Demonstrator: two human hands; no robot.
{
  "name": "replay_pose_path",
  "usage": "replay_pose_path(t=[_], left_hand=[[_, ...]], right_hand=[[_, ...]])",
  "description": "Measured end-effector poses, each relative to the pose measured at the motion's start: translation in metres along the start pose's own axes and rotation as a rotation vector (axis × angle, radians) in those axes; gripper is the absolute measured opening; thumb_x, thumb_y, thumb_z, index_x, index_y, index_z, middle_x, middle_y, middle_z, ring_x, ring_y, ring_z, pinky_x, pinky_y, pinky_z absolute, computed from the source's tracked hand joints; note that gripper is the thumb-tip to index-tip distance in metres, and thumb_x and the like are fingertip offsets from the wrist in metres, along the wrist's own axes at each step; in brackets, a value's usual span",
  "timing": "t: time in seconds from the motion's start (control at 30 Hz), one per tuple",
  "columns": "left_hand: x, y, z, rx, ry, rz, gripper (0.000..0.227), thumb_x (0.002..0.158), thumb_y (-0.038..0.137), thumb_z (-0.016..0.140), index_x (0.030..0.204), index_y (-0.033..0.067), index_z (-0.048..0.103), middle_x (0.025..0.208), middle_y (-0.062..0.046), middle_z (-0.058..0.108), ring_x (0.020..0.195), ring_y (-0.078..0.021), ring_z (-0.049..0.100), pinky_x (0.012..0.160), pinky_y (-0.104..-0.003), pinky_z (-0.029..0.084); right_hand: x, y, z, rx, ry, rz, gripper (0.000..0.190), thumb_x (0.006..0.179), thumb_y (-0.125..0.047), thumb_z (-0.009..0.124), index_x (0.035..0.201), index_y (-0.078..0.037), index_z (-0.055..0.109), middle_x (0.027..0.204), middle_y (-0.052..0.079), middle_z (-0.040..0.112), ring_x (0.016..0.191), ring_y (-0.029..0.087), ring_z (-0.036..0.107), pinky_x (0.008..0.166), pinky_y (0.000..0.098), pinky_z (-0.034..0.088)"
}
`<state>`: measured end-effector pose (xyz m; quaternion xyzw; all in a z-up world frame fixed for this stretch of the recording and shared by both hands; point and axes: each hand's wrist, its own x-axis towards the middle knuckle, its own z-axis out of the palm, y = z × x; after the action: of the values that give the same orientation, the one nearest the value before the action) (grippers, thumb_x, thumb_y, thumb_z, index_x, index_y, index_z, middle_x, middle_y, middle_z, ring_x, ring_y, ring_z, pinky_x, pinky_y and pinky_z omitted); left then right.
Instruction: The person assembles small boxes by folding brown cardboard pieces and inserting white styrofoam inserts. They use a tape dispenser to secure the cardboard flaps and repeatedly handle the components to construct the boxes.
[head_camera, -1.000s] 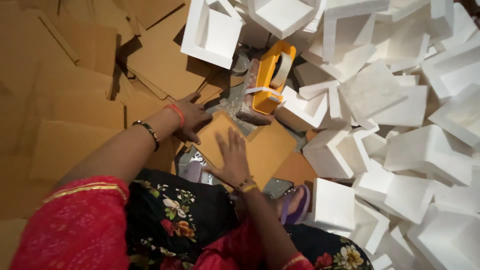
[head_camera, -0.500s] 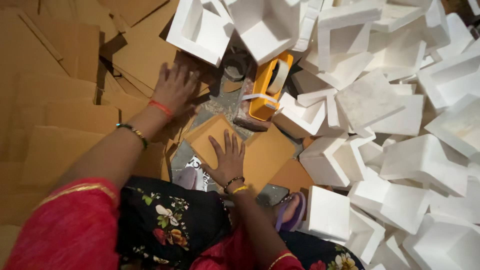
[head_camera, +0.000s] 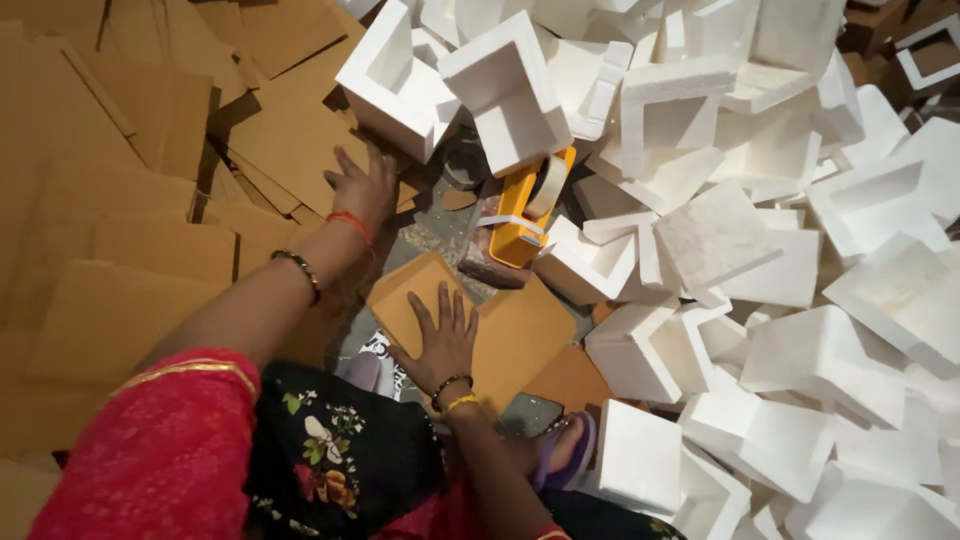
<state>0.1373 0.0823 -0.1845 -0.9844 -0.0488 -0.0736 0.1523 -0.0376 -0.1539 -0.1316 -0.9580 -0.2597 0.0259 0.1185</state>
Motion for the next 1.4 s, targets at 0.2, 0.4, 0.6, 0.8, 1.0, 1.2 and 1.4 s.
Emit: replay_pose_path(t=[0.2,0.4,0.6,0.8,1.0,1.2,1.4], left_hand=[[0.020,0.010,-0.022,0.176,-0.125,-0.075,0.063,0.095,0.023,0.054,0.154,0.0055,0.042,0.159,-0.021,0.031,0.123,-0.0722,0.039,0.073,-0.071,0.053],[0.010,-0.019,-0.066,-0.034,-0.174,0.035,0.056,0.099,0.030,0.052,0.143,-0.0050,0.055,0.155,-0.028,0.036,0.141,-0.0701,0.022,0.102,-0.077,0.033],[-0.003,-0.068,-0.134,0.070,0.163,-0.058,0.046,0.099,0.020,0.054,0.137,-0.0041,0.059,0.149,-0.028,0.044,0.139,-0.0475,0.039,0.117,-0.063,0.025],[-0.057,-0.166,-0.267,-0.595,0.825,-0.271,0.025,0.109,0.012,0.053,0.120,-0.0064,0.065,0.116,-0.025,0.062,0.104,-0.0437,0.058,0.092,-0.051,0.043],[-0.085,-0.150,-0.289,-1.793,0.696,-0.285,0.024,0.118,0.021,0.055,0.123,-0.0016,0.057,0.099,-0.004,0.056,0.088,-0.0178,0.051,0.080,-0.034,0.046],[-0.095,-0.020,-0.246,-2.403,-0.070,-0.238,0.033,0.105,0.020,0.048,0.135,0.0078,0.050,0.098,-0.005,0.063,0.076,-0.0165,0.059,0.061,-0.034,0.048],[-0.097,0.000,-0.235,-2.276,-0.258,0.305,0.055,0.103,0.019,0.072,0.147,-0.0074,0.051,0.116,-0.008,0.066,0.101,-0.0133,0.062,0.089,-0.032,0.055]], right_hand=[[0.000,-0.002,-0.007,-0.010,-0.035,0.022,0.096,0.073,-0.060,0.077,0.155,-0.031,0.039,0.167,0.019,0.020,0.153,0.043,0.014,0.120,0.0644,0.005],[-0.003,0.000,-0.004,-0.004,-0.013,0.006,0.097,0.073,-0.062,0.077,0.156,-0.032,0.037,0.168,0.019,0.019,0.153,0.044,0.014,0.120,0.0650,0.005],[0.002,0.008,-0.006,0.052,-0.045,-0.016,0.095,0.074,-0.065,0.077,0.155,-0.031,0.041,0.167,0.019,0.018,0.153,0.044,0.013,0.119,0.0662,0.008],[0.011,0.036,-0.008,0.928,0.209,0.107,0.033,0.093,-0.033,0.068,0.116,-0.010,0.072,0.136,0.017,0.063,0.119,0.027,0.068,0.096,0.0403,0.062],[0.025,0.081,-0.055,1.991,0.465,0.053,0.039,0.110,-0.036,0.067,0.130,-0.002,0.066,0.116,0.011,0.070,0.104,0.024,0.063,0.093,0.0397,0.051],[-0.014,0.089,-0.129,2.077,0.432,-0.272,0.070,0.086,-0.046,0.071,0.144,-0.016,0.048,0.139,0.001,0.060,0.129,0.020,0.057,0.109,0.0430,0.049],[-0.035,0.142,-0.125,1.821,0.632,-0.052,0.056,0.099,-0.020,0.083,0.144,-0.009,0.053,0.130,0.004,0.062,0.115,0.021,0.060,0.095,0.0379,0.052]])
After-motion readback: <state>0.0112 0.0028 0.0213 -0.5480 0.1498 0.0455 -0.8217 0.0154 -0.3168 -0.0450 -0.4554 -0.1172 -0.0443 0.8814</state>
